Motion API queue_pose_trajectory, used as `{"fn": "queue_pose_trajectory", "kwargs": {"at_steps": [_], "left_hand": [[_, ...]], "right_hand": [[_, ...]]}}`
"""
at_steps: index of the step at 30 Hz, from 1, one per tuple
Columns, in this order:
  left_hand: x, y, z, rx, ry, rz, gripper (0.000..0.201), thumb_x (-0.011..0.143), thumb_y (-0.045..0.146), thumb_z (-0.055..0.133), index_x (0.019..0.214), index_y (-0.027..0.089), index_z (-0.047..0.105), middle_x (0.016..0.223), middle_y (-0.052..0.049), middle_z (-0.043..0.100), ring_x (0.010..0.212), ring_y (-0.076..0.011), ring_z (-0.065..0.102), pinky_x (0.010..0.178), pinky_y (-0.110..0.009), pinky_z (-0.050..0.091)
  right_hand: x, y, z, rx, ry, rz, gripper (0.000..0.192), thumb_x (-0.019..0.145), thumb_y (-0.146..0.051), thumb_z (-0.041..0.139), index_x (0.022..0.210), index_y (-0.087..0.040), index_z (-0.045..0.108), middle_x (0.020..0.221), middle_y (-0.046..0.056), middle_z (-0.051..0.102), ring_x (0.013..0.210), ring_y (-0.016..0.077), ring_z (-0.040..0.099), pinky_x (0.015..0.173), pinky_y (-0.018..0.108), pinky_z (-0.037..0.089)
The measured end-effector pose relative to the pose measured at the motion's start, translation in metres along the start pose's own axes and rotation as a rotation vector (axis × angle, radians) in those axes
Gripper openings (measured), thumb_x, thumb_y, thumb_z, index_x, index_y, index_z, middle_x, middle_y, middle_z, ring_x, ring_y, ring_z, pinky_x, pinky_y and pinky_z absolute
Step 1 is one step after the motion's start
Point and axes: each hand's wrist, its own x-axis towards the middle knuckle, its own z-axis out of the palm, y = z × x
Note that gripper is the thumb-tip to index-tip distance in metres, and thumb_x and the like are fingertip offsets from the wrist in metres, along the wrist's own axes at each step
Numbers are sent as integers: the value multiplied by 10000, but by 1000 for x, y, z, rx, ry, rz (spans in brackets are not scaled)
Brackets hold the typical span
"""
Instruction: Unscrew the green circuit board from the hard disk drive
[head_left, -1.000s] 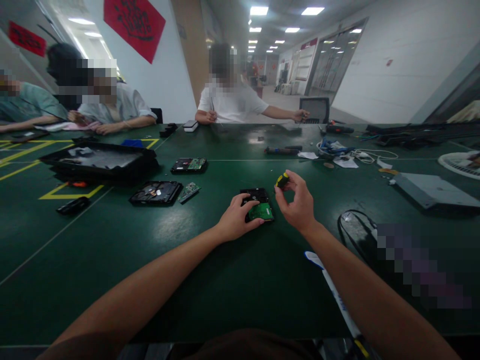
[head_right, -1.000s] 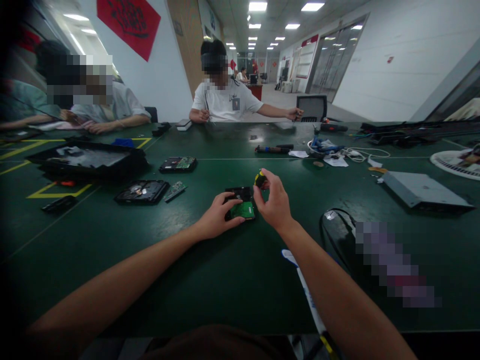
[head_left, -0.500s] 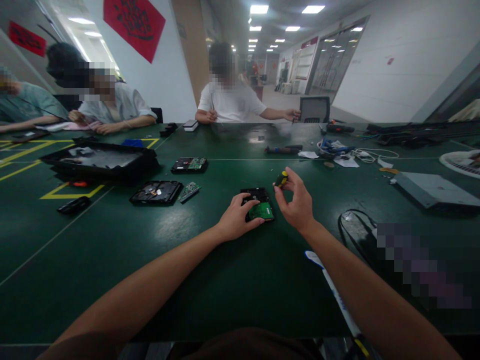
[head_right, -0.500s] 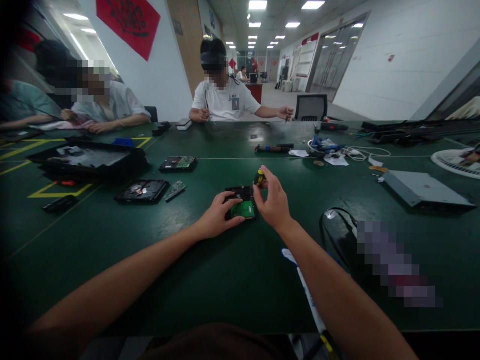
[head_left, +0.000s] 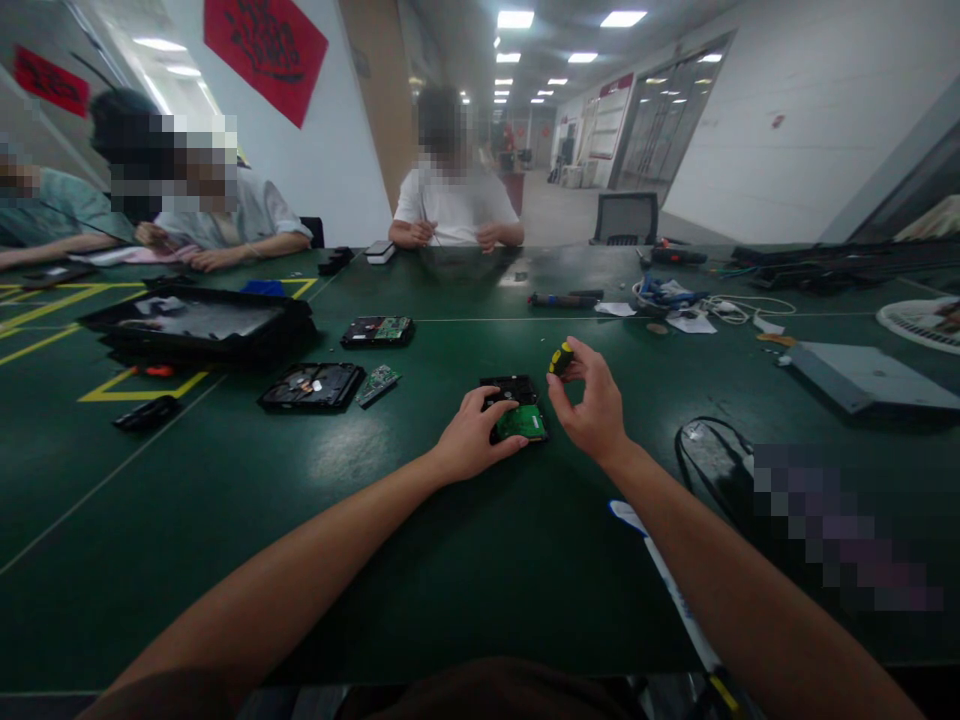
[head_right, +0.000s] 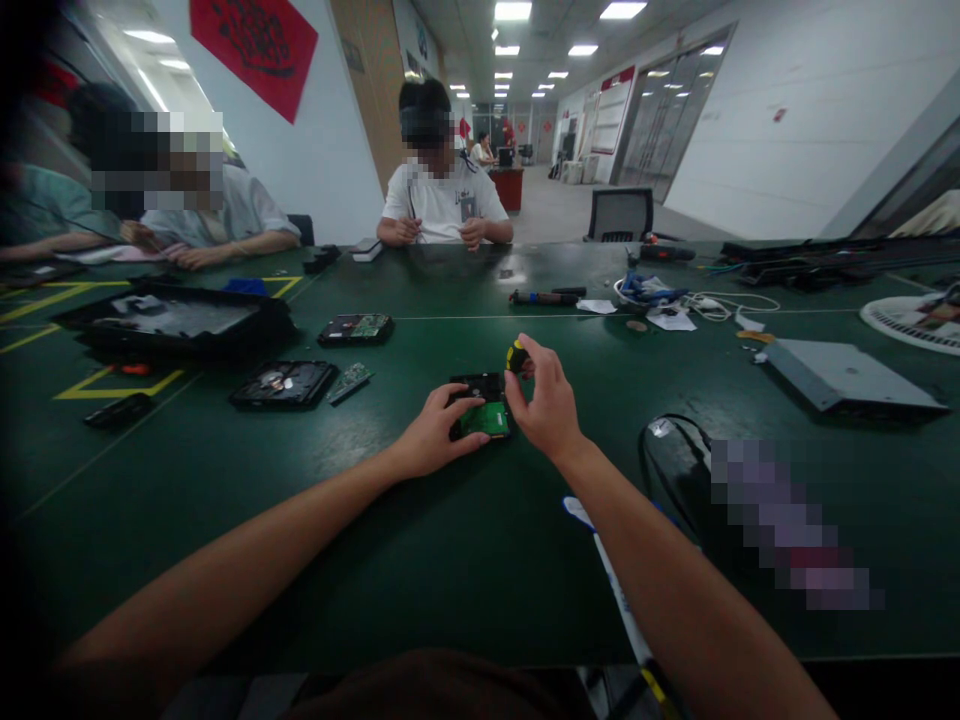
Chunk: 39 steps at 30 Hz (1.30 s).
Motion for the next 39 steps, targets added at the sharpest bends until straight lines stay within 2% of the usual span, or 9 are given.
{"fn": "queue_pose_trajectory", "kwargs": {"at_steps": [3,8,14,18,26,33,39], "left_hand": [[0,1,0,-1,-1,-2,648,892,591,687,1433,247,585,1535,-144,401,1462,-373,360,1193,-562,389],[-1,3,-3,-9,-8,-3,645,890,581,695,1436,256,583,1535,-142,407,1469,-380,354,1193,-575,385],[0,3,-3,8,-3,7,655,894,590,687,1431,229,586,1527,-156,410,1457,-376,366,1189,-566,392],[0,2,-1,13,8,7,644,886,588,697,1419,241,594,1526,-149,415,1460,-372,368,1191,-563,392],[0,0,0,17,3,6,653,893,597,683,1428,235,588,1525,-157,412,1456,-372,371,1183,-564,401],[0,0,0,11,4,9,644,885,588,699,1418,242,592,1527,-156,414,1456,-377,367,1178,-577,399],[0,2,-2,-1,0,5,639,885,581,703,1421,251,589,1532,-146,410,1459,-375,367,1183,-577,394]], "right_hand": [[1,0,-1,-10,-3,-6,651,934,-240,652,1535,-307,409,1262,103,626,926,231,697,839,443,646],[1,1,-2,4,-4,15,647,948,-225,616,1550,-292,387,1314,115,629,935,238,710,866,452,641],[1,0,-2,-24,9,4,625,938,-265,656,1517,-290,421,1317,123,610,941,250,701,805,455,662],[1,-1,-2,-27,2,-2,620,957,-236,614,1536,-289,399,1338,121,614,965,250,705,854,464,657],[2,-3,-2,-17,-8,14,632,958,-272,639,1543,-297,400,1270,118,616,907,237,701,815,462,666],[0,-3,0,18,-12,33,624,974,-267,593,1558,-286,374,1384,127,610,957,237,730,867,438,659],[-1,0,1,36,-12,51,642,974,-287,608,1566,-281,360,1394,142,612,963,245,733,872,457,656]]}}
